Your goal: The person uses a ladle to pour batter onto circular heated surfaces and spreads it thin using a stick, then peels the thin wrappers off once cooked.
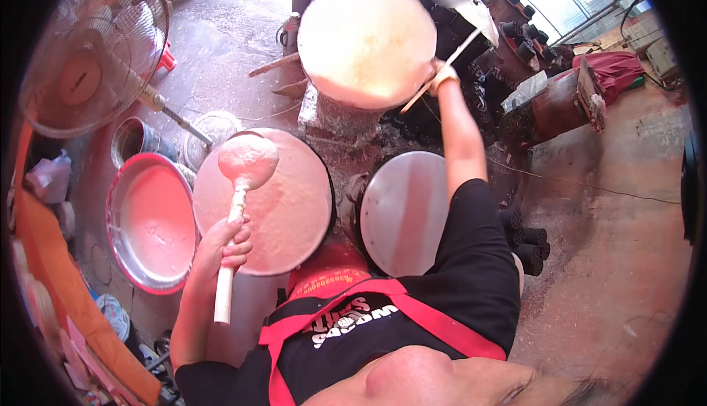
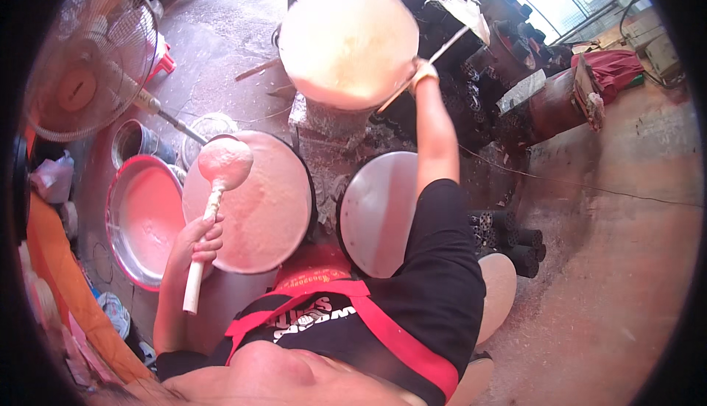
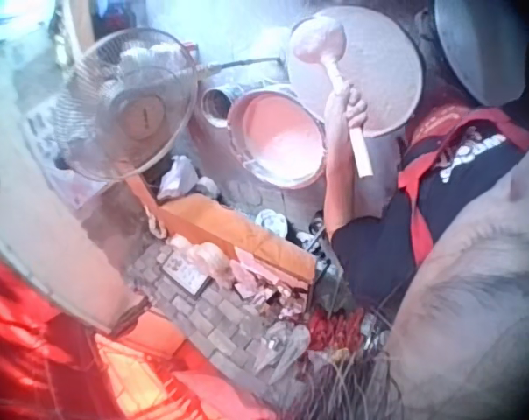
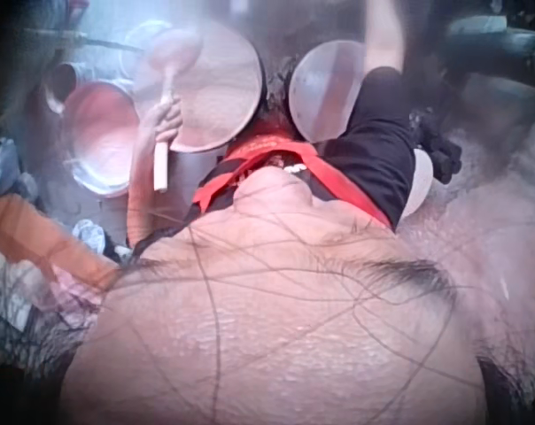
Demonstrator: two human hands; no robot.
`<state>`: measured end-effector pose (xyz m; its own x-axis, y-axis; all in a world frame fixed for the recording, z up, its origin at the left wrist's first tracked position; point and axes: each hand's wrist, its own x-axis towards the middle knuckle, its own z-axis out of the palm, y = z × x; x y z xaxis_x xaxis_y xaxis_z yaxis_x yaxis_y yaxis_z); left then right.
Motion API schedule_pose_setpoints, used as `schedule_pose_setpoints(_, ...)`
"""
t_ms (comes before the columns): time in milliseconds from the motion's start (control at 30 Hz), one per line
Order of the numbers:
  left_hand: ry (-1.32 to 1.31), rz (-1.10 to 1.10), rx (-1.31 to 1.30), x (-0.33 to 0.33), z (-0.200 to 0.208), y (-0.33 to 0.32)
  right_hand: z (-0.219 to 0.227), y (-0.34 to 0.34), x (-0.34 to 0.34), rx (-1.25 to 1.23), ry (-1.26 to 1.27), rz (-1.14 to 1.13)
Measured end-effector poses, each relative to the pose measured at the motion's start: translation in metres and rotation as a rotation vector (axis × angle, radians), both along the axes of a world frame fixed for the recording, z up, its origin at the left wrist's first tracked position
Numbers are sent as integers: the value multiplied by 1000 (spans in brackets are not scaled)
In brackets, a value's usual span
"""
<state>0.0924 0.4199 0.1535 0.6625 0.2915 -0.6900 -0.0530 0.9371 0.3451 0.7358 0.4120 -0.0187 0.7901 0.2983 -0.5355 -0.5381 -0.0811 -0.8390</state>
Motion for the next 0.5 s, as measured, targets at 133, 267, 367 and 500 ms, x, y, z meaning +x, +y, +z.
schedule_pose_setpoints(133, 68, -54, 66, 9, -4, 47, -77, 9, 18, -177, 53, -203)
schedule_pose_setpoints(267, 55, -97, 86, 15, -6, 71, -63, 13, 34, -336, -191, -142)
schedule_pose_setpoints(367, 54, -114, 107, 22, 1, 70, -39, 5, 27, -642, -483, -79)
schedule_pose_setpoints(500, 95, -199, 156, 39, 15, 54, 11, -34, -21, -930, -849, -99)
